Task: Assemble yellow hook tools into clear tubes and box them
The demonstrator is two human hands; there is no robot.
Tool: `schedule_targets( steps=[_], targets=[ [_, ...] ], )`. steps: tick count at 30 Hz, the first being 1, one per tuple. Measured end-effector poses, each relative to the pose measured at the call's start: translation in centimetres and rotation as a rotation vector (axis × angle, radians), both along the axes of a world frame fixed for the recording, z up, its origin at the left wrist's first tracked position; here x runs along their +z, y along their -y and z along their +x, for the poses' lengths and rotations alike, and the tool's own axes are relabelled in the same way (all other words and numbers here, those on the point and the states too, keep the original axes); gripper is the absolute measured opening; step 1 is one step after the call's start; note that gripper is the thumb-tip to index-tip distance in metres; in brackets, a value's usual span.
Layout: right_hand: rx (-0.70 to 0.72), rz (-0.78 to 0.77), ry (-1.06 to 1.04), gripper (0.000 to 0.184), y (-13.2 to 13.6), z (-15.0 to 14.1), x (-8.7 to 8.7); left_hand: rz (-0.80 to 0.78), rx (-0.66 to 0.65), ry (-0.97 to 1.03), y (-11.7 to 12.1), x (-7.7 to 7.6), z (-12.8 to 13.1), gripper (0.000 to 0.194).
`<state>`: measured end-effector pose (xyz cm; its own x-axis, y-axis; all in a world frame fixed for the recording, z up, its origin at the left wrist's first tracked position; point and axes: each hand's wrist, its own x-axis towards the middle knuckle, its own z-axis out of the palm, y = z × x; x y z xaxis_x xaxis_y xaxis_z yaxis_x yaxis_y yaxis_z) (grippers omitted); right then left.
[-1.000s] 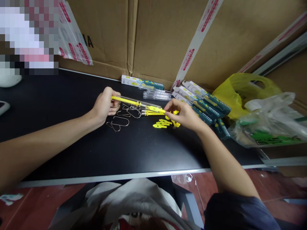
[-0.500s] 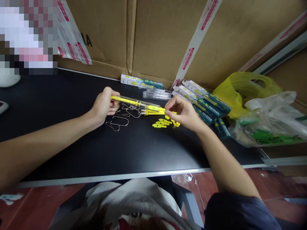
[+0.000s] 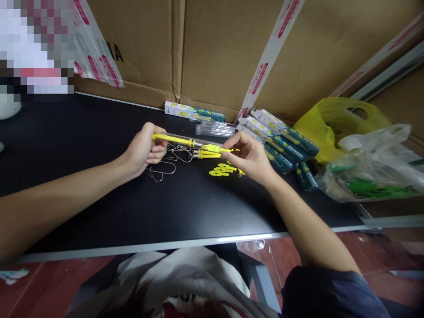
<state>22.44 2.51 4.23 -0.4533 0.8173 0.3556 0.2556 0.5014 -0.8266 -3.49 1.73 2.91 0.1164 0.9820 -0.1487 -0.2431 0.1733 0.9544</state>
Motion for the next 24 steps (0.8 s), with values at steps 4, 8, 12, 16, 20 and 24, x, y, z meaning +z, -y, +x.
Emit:
schedule_targets(
  steps=[4, 8, 12, 16, 20, 24],
  targets=[
    [-0.018, -0.014, -0.045, 0.033, 0.2, -0.2, 0.4, -0.068, 0.022, 0.011, 0.3, 0.2, 0.3, 0.043],
    [-0.014, -0.07, -0.105, 0.036, 0.7, -0.3, 1.2, -0.108, 0.047, 0.036, 0.4, 0.1, 0.4, 0.042],
    [-0.003, -0.117, -0.075, 0.039, 0.7, 0.1, 1.9, -0.117, 0.008, 0.091, 0.3, 0.0, 0.3, 0.042],
    [0.046, -0.122, 0.023, 0.038, 0.0, 1.9, 3.1, -0.112, 0.006, 0.116, 0.1, -0.1, 0.1, 0.042],
    [-0.072, 0.006, 0.428, 0.02, -0.5, 4.2, 4.4, -0.103, 0.012, 0.108, 0.1, -0.2, 0.1, 0.041],
    [-0.001, -0.029, 0.815, 0.013, -0.3, 5.8, 4.9, -0.107, 0.023, 0.081, 0.1, -0.1, 0.3, 0.04]
  ],
)
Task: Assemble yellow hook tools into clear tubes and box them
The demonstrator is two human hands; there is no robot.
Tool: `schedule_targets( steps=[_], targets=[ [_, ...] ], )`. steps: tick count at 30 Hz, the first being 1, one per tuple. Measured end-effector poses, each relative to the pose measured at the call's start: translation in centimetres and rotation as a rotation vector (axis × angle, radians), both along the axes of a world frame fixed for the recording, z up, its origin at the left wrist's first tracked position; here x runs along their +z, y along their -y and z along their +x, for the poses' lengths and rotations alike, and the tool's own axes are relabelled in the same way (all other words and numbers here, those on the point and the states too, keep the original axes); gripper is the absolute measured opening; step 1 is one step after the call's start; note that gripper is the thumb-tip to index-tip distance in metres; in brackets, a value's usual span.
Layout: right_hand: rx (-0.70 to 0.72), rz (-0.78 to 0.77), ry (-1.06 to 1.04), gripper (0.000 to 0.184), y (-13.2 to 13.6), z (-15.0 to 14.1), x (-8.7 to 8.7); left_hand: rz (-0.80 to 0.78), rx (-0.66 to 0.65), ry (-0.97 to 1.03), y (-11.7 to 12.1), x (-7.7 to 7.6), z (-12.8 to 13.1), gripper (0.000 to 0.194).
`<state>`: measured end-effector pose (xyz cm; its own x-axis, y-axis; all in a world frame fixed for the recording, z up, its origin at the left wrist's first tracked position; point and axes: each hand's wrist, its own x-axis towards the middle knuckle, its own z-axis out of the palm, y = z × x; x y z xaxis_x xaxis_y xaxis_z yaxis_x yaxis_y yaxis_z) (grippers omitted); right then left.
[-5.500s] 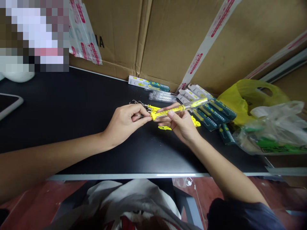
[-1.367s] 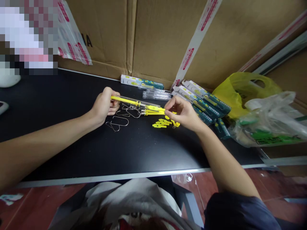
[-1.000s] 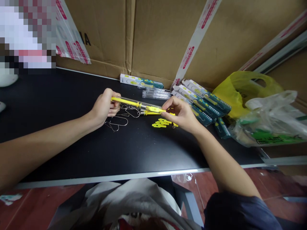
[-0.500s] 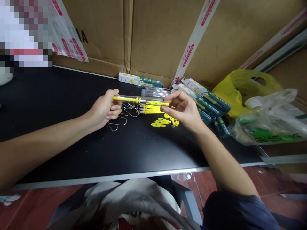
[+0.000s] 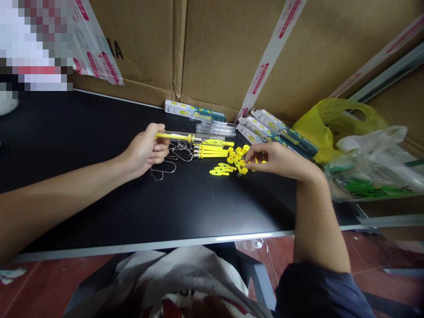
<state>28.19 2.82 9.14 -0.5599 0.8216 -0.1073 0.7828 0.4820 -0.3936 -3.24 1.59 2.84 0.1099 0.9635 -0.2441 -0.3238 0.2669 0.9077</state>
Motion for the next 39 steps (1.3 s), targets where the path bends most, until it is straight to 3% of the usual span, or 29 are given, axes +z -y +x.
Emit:
schedule_targets(
  steps=[6, 13, 23, 39],
  targets=[
    [0.032, 0.06, 0.198, 0.008, 0.4, 0.2, -0.8, 0.008, -0.005, -0.004, -0.1, -0.2, -0.2, 0.035],
    [0.026, 0.094, 0.233, 0.01, 0.1, 0.2, -1.4, 0.013, -0.018, 0.004, -0.2, -0.3, -0.4, 0.032],
    [-0.028, 0.242, 0.23, 0.018, -0.7, 2.6, -0.9, 0.014, 0.0, -0.018, -0.1, -0.1, -0.2, 0.034],
    [-0.077, 0.209, 0.369, 0.015, -0.7, 2.6, -1.4, 0.024, -0.016, 0.016, -0.3, -0.4, -0.5, 0.029]
  ],
)
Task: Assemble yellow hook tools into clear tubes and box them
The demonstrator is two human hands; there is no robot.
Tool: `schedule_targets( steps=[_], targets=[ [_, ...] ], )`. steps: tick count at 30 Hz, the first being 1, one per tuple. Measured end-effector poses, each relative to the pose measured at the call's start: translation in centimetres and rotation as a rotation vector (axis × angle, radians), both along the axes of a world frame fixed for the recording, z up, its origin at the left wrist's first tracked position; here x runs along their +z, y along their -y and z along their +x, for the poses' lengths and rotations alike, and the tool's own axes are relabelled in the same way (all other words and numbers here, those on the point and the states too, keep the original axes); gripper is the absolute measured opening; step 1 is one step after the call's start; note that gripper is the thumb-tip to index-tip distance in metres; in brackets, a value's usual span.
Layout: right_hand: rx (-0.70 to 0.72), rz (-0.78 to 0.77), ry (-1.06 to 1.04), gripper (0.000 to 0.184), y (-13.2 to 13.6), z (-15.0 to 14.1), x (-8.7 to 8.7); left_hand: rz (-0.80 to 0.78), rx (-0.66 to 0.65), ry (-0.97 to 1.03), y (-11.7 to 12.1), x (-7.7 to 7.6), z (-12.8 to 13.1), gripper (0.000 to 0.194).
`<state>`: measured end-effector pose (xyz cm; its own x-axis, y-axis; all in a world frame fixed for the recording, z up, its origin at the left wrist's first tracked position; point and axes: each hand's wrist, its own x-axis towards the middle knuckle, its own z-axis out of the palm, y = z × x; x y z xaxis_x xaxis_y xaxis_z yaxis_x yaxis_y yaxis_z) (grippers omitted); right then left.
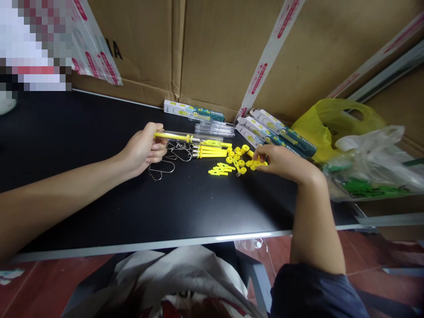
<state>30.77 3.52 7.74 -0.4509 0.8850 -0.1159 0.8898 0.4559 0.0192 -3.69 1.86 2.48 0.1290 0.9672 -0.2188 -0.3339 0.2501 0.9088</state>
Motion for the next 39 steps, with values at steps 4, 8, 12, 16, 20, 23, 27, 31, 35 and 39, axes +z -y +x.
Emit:
schedule_targets(
  steps=[4, 8, 12, 16, 20, 23, 27, 31, 35, 39],
  targets=[
    [-0.016, 0.007, -0.036, 0.013, 0.2, 0.1, 0.4, -0.002, 0.013, -0.012, 0.1, 0.2, 0.2, 0.03],
    [0.014, -0.016, -0.283, 0.023, 0.9, -0.3, 1.4, -0.002, 0.043, -0.026, 0.2, 0.3, 0.4, 0.031],
    [0.026, -0.088, -0.753, 0.032, 1.6, -2.0, 1.5, -0.005, 0.055, -0.031, 0.1, 0.3, 0.4, 0.03],
    [0.028, -0.116, -1.059, 0.036, 1.9, -3.8, 0.7, -0.001, 0.053, -0.046, 0.1, 0.1, 0.4, 0.03],
    [0.022, -0.152, -1.125, 0.037, 1.9, -4.5, 0.3, -0.002, 0.054, -0.052, 0.1, 0.1, 0.4, 0.031],
    [0.034, -0.172, -1.135, 0.04, 2.0, -4.7, 0.2, -0.001, 0.049, -0.051, 0.2, 0.1, 0.5, 0.03],
    [0.039, -0.184, -1.147, 0.043, 1.9, -5.1, -0.1, 0.012, 0.039, -0.034, 0.3, 0.1, 0.5, 0.028],
    [0.042, -0.169, -1.184, 0.041, 1.9, -5.3, -0.2, 0.016, 0.046, -0.048, 0.4, 0.2, 0.6, 0.031],
    [0.048, -0.179, -1.184, 0.039, 2.0, -5.3, -0.2, 0.023, 0.058, -0.067, 0.5, 0.4, 0.7, 0.032],
    [0.064, -0.2, -1.188, 0.041, 2.0, -5.5, -0.3, 0.016, 0.064, -0.088, 0.5, 0.4, 0.9, 0.034]
  ],
)
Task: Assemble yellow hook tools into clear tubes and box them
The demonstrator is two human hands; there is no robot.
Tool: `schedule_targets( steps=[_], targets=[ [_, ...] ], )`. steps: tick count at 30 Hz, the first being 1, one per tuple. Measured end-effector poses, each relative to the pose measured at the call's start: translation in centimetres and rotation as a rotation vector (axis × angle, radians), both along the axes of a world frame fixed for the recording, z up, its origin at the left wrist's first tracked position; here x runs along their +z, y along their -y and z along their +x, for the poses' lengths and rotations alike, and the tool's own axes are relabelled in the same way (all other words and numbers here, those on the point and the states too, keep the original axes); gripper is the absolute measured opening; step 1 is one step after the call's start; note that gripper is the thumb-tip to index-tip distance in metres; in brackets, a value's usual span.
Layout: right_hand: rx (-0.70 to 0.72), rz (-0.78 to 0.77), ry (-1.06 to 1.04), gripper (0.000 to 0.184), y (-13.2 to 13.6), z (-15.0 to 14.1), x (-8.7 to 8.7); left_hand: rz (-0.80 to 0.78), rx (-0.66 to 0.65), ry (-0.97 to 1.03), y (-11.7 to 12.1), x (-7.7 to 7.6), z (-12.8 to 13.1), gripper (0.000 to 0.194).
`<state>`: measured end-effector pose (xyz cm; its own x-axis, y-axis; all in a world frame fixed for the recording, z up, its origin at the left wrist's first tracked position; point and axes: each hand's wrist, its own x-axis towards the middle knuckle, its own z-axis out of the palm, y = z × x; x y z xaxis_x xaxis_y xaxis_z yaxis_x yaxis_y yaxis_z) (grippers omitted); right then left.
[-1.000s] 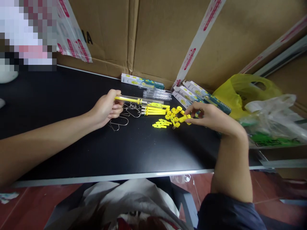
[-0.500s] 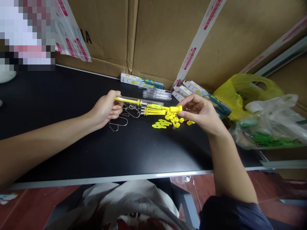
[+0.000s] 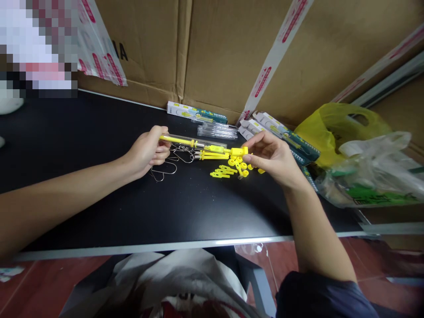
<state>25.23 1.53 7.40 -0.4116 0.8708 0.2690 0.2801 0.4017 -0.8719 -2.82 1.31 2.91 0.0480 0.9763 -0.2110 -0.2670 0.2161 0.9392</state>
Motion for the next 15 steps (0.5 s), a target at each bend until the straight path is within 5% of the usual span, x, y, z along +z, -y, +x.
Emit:
schedule_targets(
  steps=[15],
  targets=[
    [-0.011, -0.019, -0.075, 0.039, 0.2, -1.8, -1.5, 0.028, 0.002, -0.008, 0.3, -0.2, 0.2, 0.031]
  ],
)
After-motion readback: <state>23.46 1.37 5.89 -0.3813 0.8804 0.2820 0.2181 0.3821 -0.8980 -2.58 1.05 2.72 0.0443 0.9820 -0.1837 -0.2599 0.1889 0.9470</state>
